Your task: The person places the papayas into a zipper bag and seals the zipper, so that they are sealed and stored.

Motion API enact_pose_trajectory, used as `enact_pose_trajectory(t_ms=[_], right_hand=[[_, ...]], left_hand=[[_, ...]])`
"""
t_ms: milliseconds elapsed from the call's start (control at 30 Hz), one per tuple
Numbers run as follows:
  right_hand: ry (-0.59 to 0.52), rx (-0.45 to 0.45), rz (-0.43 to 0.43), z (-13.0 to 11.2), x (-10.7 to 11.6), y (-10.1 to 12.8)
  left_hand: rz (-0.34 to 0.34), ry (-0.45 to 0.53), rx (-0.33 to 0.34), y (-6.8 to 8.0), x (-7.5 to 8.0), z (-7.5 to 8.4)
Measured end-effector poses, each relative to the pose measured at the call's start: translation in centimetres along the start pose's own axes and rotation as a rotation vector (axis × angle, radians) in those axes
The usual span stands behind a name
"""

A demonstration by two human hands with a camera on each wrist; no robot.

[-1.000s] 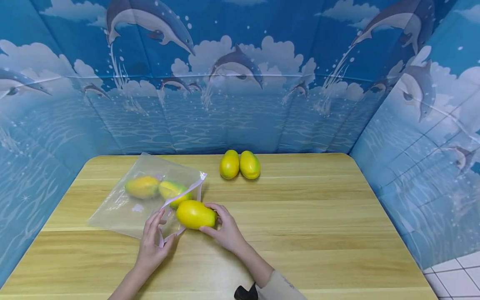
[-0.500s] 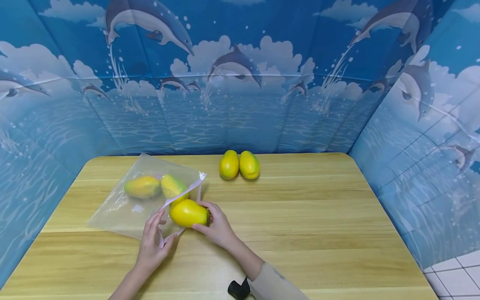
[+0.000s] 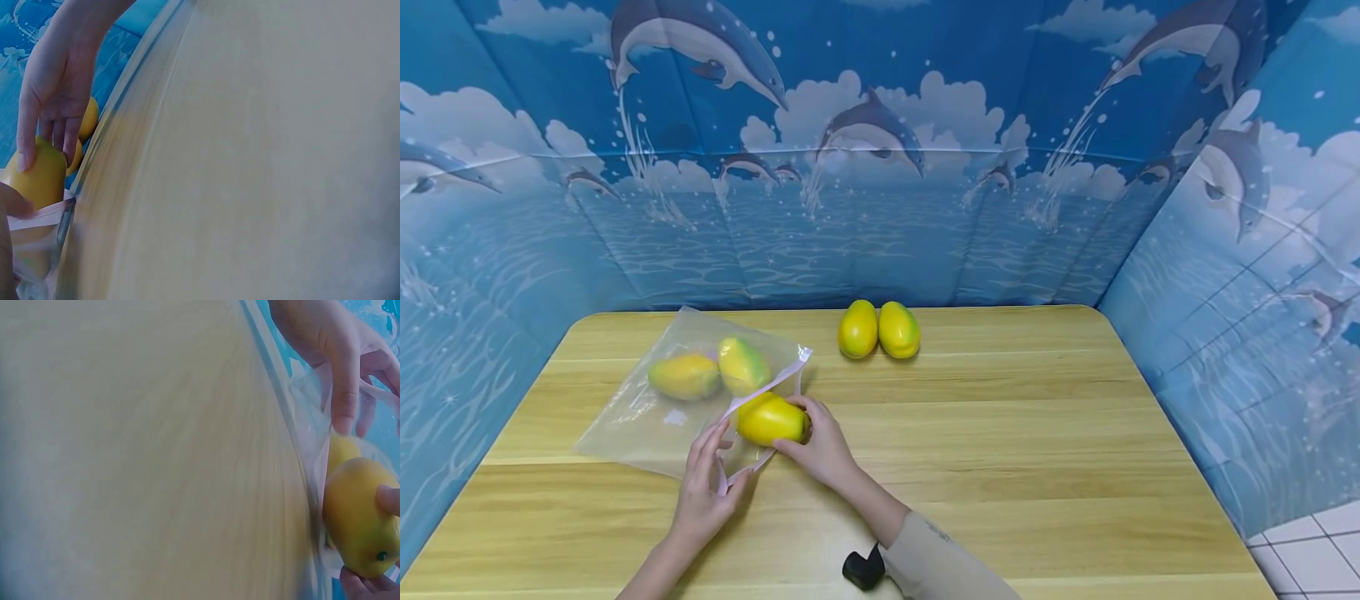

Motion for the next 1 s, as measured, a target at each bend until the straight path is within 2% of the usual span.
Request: enact_pose_trajectory(t_ms=[267, 567, 833, 1000], right_hand=[[-0.046, -0.12, 0.039, 0.8, -0.8, -0.7], [0.012, -0.116, 0.09, 0.6, -0.8, -1.0], [-0.134, -0.105, 0.037, 0.9, -1.3, -1.0], [-0.182, -0.125, 0.035, 1.0, -1.6, -1.1]], left_hand=[[-0.005, -0.01, 0.003, -0.1, 0.0, 0.1], [-0.022, -0.036, 0.021, 0.0, -0.1, 0.0], [-0.027, -0.041, 0.022, -0.1, -0.1, 0.1], [-0.023, -0.04, 0.023, -0.1, -0.1, 0.1]])
Point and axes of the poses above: each hand's wrist, its own y-axis away from the middle knuckle, its own x-axis out of the back of the hand, z = x × y, the point moved 7 cm from there along -y, towards the middle knuckle, and after that the axes turned 1 degree about -z, right-handed, at the moved point
